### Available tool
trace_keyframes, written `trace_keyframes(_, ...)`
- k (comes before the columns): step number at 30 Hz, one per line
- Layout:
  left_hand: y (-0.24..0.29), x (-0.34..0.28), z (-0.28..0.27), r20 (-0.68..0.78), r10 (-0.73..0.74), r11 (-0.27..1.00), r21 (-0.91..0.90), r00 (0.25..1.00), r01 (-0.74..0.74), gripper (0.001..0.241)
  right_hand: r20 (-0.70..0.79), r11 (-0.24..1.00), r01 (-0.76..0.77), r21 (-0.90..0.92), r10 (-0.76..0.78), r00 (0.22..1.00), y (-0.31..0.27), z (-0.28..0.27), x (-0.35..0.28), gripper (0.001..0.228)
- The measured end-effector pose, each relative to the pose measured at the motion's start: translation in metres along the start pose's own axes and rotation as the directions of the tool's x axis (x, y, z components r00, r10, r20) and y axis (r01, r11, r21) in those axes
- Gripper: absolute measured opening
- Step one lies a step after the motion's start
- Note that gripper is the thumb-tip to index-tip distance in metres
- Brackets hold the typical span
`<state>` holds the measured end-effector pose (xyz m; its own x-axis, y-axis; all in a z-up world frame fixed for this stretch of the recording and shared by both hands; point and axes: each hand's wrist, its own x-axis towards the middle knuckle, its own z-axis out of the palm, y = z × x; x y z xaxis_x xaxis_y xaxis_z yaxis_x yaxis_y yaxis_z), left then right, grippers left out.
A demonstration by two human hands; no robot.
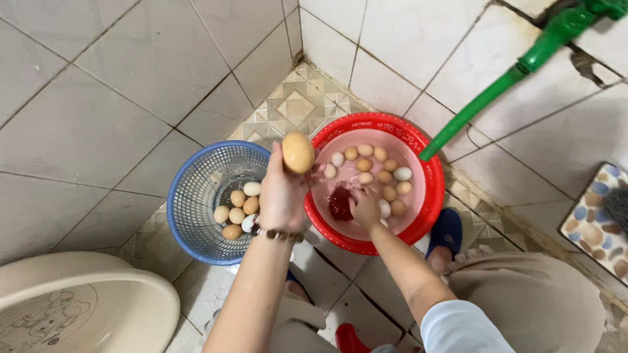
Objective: The person washes eggs one by one using a red mesh scrubber under running water from a green tap. Each egg is scrubbed and then placed into a blue basket. The task continues repeatedly throughout the clip.
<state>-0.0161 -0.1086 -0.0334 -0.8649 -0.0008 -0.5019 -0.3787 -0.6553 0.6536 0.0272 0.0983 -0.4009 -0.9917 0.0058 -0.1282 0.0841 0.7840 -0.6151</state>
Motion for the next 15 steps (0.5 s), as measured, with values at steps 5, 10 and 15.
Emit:
trace_keyframes(5,0.020,-0.020,-0.016,0.058,0.017,1.000,0.020,0.998,-0.018,0.055,0.281,0.962,0.114,-0.246,-0.042,0.959,-0.013,0.007,0.002,0.096)
trace_keyframes(10,0.026,-0.028,-0.029,-0.005,-0.009,0.993,0.118,1.000,0.009,0.056,0.395,0.955,0.154,-0.255,-0.043,0.918,-0.013,0.040,-0.013,0.086)
trace_keyframes(15,0.022,-0.009,-0.035,0.009,-0.004,0.994,0.106,1.000,0.003,0.059,0.195,0.978,0.208,0.015,-0.207,0.959,0.003,0.045,0.000,0.046)
